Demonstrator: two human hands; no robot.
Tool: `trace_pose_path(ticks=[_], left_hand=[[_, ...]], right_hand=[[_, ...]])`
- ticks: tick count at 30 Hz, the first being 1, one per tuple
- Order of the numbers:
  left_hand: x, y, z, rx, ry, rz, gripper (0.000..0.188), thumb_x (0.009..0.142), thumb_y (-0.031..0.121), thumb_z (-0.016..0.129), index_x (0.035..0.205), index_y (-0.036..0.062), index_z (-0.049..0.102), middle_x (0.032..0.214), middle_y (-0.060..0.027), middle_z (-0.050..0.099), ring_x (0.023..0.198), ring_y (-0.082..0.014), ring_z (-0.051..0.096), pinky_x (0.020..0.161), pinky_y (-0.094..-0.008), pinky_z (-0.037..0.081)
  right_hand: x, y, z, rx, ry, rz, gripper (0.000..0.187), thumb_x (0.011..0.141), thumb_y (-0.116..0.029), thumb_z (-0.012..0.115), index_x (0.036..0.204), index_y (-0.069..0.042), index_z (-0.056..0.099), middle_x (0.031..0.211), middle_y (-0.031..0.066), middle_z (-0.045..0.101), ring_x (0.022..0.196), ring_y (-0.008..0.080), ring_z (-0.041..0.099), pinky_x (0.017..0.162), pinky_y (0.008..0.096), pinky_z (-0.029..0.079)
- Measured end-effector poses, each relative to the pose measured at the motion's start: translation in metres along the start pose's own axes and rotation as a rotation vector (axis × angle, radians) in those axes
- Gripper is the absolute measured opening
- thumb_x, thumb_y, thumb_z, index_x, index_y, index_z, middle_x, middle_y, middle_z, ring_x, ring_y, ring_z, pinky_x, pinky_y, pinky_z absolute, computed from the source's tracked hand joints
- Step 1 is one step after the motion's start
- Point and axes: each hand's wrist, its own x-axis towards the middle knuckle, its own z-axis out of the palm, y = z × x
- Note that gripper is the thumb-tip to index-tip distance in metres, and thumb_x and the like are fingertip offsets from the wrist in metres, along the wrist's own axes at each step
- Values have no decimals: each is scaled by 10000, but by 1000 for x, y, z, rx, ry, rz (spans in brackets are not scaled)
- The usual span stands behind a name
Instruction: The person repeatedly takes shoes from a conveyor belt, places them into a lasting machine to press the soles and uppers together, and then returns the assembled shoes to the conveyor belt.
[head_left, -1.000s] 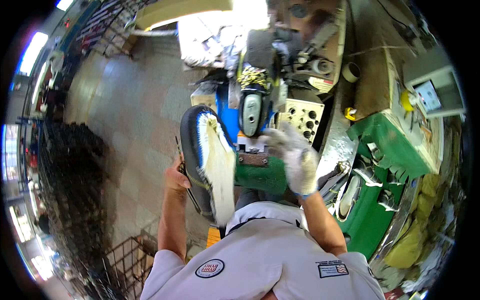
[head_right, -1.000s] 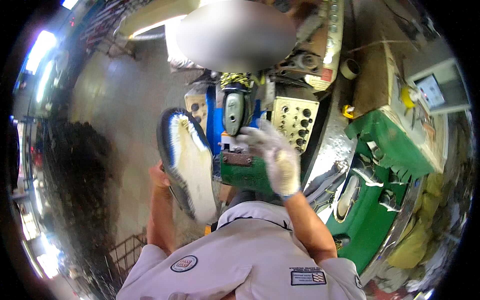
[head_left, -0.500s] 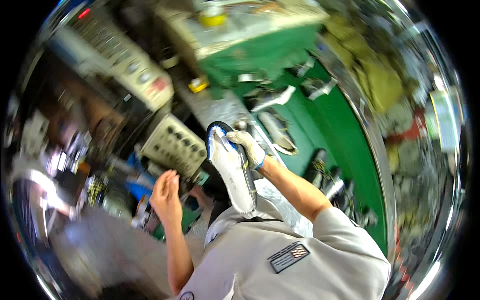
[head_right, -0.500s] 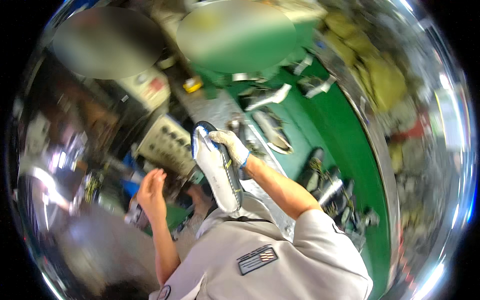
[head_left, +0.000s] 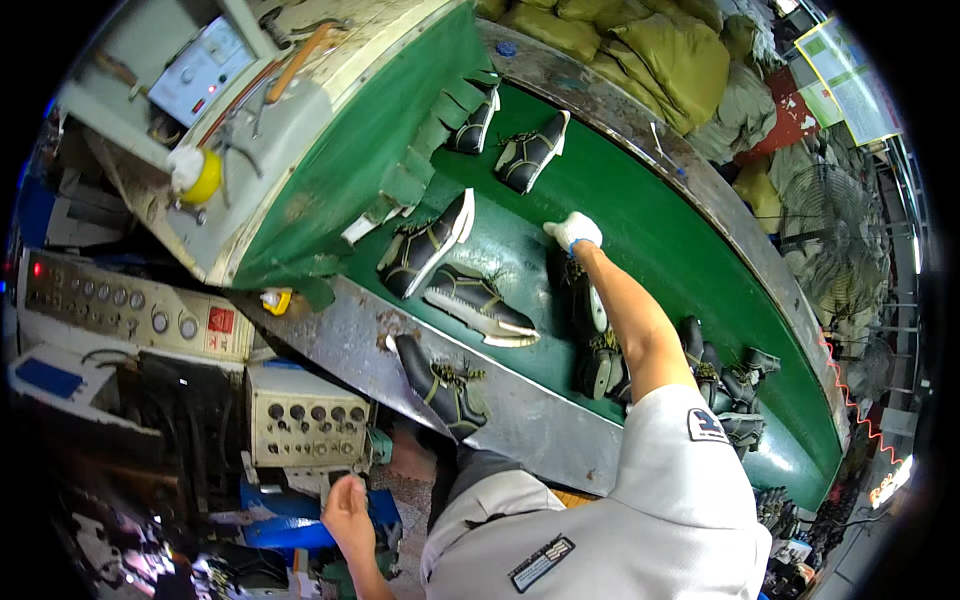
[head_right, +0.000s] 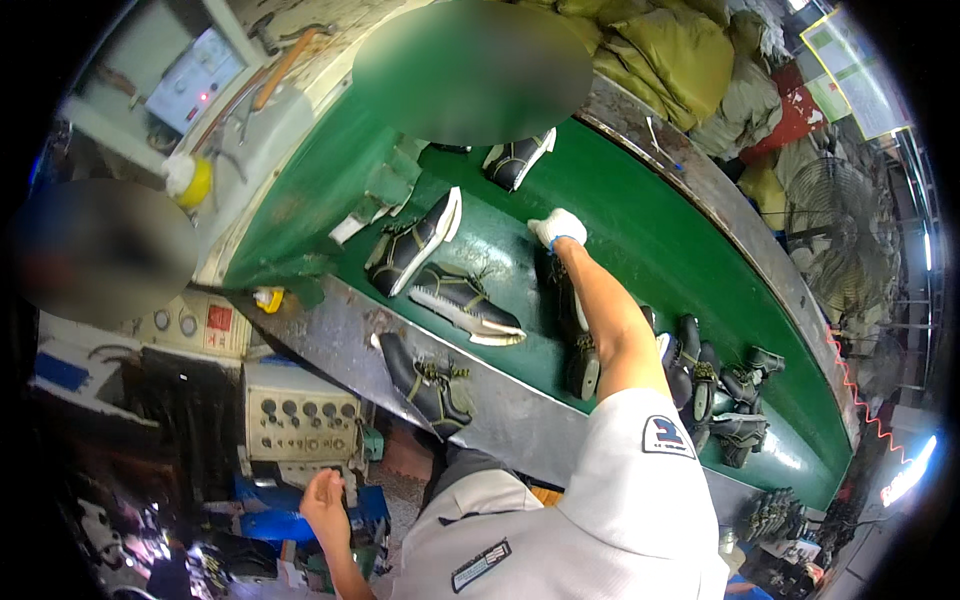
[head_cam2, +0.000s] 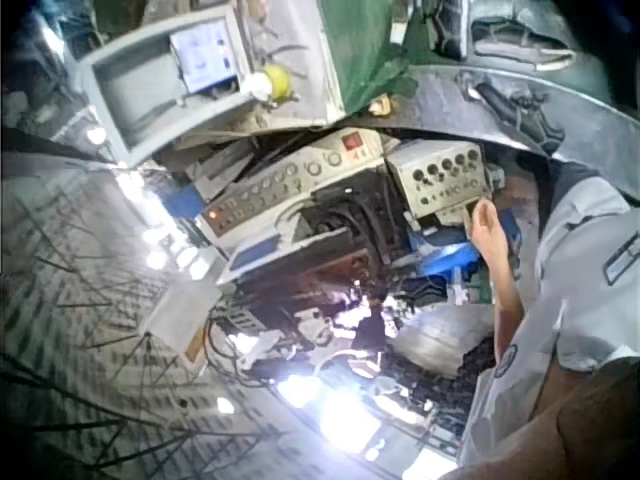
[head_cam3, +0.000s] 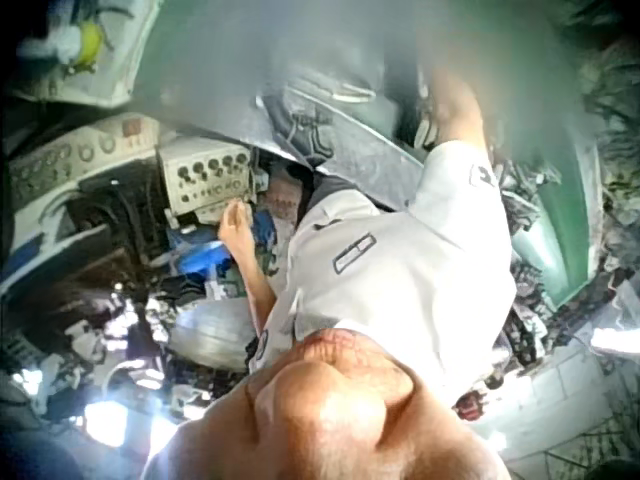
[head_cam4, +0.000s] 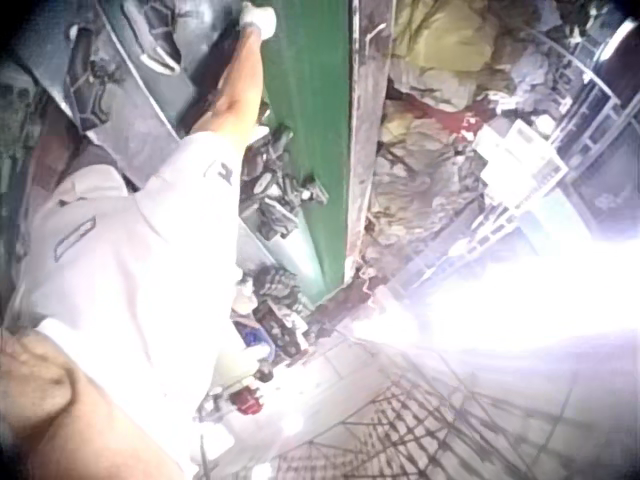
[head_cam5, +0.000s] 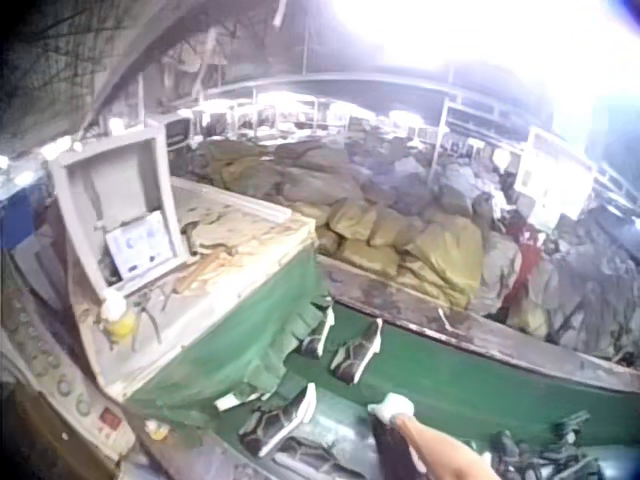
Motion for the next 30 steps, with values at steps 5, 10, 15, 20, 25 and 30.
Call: trace_pose_path(ticks=[5, 10, 15, 20, 25, 30], left_hand=[[14, 5, 28, 161, -80, -83, 202, 948, 52, 671, 1111, -67, 658, 974, -101, 712, 903, -145, 666, 828, -278, 526], [6, -26, 41, 118, -97, -248, 259, 954, 135, 676, 1150, -35, 672, 1052, -111, 704, 980, -191, 653, 878, -328, 518], [6, -64, 33, -150, -172, -332, 320, 977, 276, 667, 1192, 43, 705, 1159, -130, 719, 1081, -314, 667, 941, -435, 530], [31, -39, 39, -1, -185, -79, 205, 953, 37, 657, 1132, -62, 662, 959, -85, 706, 892, -134, 658, 821, -273, 524], [47, 35, 16, -143, -136, -13, 217, 970, 127, 683, 1116, -33, 677, 974, -62, 709, 919, -126, 651, 861, -272, 515], [65, 97, -30, -425, -207, 161, 396, 1000, 220, 650, 1301, -34, 606, 1153, -111, 712, 1052, -161, 667, 899, -288, 522]], right_hand=[[115, -11, 44, 543, 260, 79, 838, 736, -540, 828, 1236, 100, 624, 1205, 268, 682, 1157, 369, 649, 998, 406, 488], [182, -75, 57, 935, 333, 140, 797, 713, -498, 868, 1216, 70, 622, 1167, 227, 703, 1075, 322, 679, 970, 387, 499], [204, -46, 55, 1411, 204, 60, 426, 779, -151, 833, 1128, 14, 652, 1067, 144, 726, 909, 269, 712, 797, 385, 568], [60, -23, 25, 2048, -507, -293, 561, 894, -94, 719, 1388, 39, 492, 1297, 177, 634, 1147, 319, 643, 1060, 479, 501], [-190, -89, 36, 2273, -844, -181, 495, 998, -286, 570, 1396, 2, 511, 1290, 172, 649, 1137, 335, 650, 1038, 451, 516], [-311, -144, 153, 1535, -749, -646, 443, 999, -282, 567, 1331, 12, 556, 1225, 205, 669, 1082, 316, 671, 973, 445, 551]])
